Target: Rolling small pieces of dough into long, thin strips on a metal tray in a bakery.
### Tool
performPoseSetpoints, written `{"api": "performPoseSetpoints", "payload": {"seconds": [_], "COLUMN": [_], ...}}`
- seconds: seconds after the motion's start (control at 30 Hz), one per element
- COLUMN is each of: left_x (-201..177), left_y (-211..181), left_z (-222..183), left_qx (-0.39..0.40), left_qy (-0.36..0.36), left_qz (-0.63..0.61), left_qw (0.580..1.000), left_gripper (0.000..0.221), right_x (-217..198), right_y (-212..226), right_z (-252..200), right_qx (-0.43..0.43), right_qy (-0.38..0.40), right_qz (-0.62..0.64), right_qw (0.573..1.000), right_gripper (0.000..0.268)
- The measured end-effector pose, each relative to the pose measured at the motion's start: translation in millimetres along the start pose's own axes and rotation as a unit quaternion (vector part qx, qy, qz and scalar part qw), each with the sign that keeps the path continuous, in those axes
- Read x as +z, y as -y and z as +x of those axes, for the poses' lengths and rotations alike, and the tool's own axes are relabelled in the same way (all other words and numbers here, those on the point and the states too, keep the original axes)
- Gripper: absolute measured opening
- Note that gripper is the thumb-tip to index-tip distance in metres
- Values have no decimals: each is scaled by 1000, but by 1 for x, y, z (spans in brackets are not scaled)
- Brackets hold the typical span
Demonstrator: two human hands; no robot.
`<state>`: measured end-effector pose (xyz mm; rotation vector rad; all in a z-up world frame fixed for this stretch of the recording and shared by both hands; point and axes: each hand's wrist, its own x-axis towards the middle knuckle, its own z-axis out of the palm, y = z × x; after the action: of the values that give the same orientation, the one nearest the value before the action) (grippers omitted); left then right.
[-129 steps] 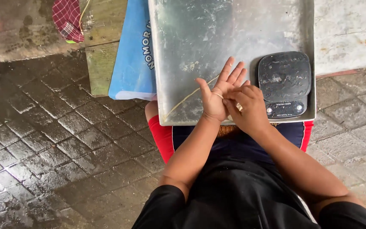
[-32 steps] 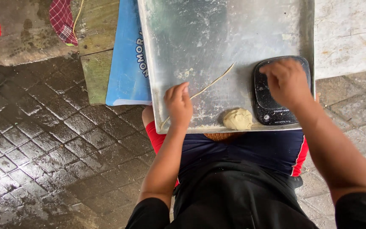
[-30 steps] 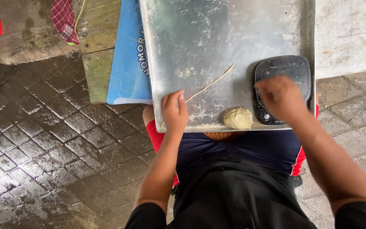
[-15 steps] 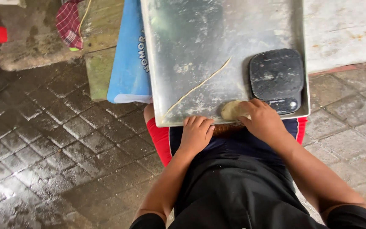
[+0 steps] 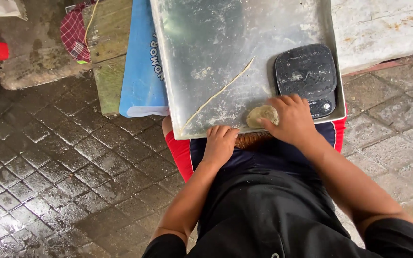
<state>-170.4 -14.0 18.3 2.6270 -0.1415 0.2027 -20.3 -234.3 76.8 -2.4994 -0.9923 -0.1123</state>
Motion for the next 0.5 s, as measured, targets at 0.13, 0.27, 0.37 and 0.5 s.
{"api": "performPoseSetpoints", "payload": {"seconds": [0.13, 0.27, 0.37, 0.5], "left_x": [-2, -5, -9, -2], "left_y": [-2, -2, -5, 1], "left_z": [3, 4, 5, 2], "left_qx": [10, 12, 14, 0], "left_qy": [-4, -16, -25, 2], "left_qz": [-14, -20, -19, -27], "left_qw": [1000, 1000, 999, 1000], "left_gripper": [16, 16, 13, 17], "right_x": [22, 56, 48, 20], "right_y": [-2, -17, -24, -46], "right_z": [52, 77, 59, 28], "right_qx": [-46, -42, -37, 5], "right_qy": [-10, 131, 141, 77], "right_qz": [-170, -193, 27, -54], "right_qw": [984, 972, 989, 996], "right_gripper": [81, 91, 48, 6]}}
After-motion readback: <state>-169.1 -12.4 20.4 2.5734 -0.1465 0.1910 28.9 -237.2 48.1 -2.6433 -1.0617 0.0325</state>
